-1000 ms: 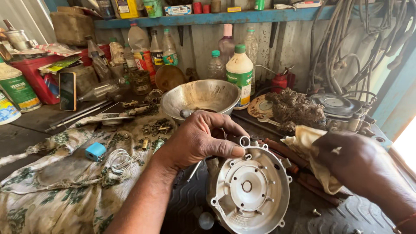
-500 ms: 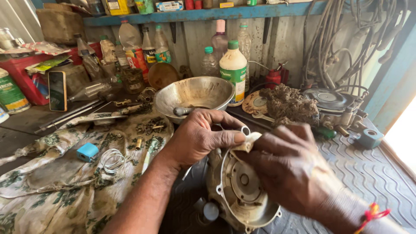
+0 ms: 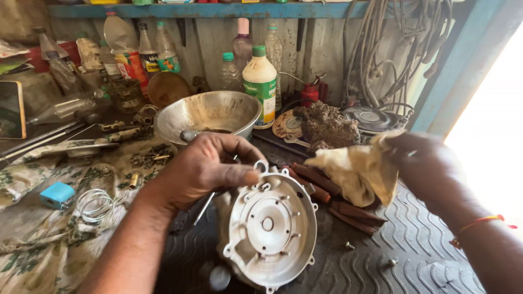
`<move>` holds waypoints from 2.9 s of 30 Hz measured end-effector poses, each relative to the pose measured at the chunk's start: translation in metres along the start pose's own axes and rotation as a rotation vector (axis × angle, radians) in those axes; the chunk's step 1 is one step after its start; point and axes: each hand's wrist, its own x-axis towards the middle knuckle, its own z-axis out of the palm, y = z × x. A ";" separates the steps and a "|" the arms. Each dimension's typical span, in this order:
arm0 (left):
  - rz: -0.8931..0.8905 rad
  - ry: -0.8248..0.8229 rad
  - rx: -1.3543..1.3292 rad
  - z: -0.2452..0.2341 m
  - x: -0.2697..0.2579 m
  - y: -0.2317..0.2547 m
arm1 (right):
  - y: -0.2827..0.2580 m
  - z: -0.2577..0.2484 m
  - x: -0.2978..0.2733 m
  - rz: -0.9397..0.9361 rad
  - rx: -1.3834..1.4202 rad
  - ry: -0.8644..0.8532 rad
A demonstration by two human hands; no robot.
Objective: The person disassembles and wipes a mechanical component, uses a screwdriver to loosen screws, and handles internal parts.
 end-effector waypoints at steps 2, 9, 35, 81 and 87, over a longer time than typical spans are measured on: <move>0.107 0.095 0.349 0.006 0.010 -0.004 | -0.002 0.003 -0.004 -0.208 -0.380 0.090; 0.091 0.069 -0.070 0.013 0.009 -0.008 | -0.055 0.021 -0.033 -0.173 0.103 -0.369; 0.334 0.503 -0.200 -0.036 -0.011 -0.005 | 0.007 0.030 0.001 -0.108 -0.437 -0.295; 0.036 0.158 -0.046 0.018 0.007 -0.008 | 0.003 -0.055 -0.004 -0.008 1.463 -0.309; 0.019 0.191 0.068 0.020 0.009 -0.008 | 0.031 -0.061 0.005 0.028 1.555 -0.230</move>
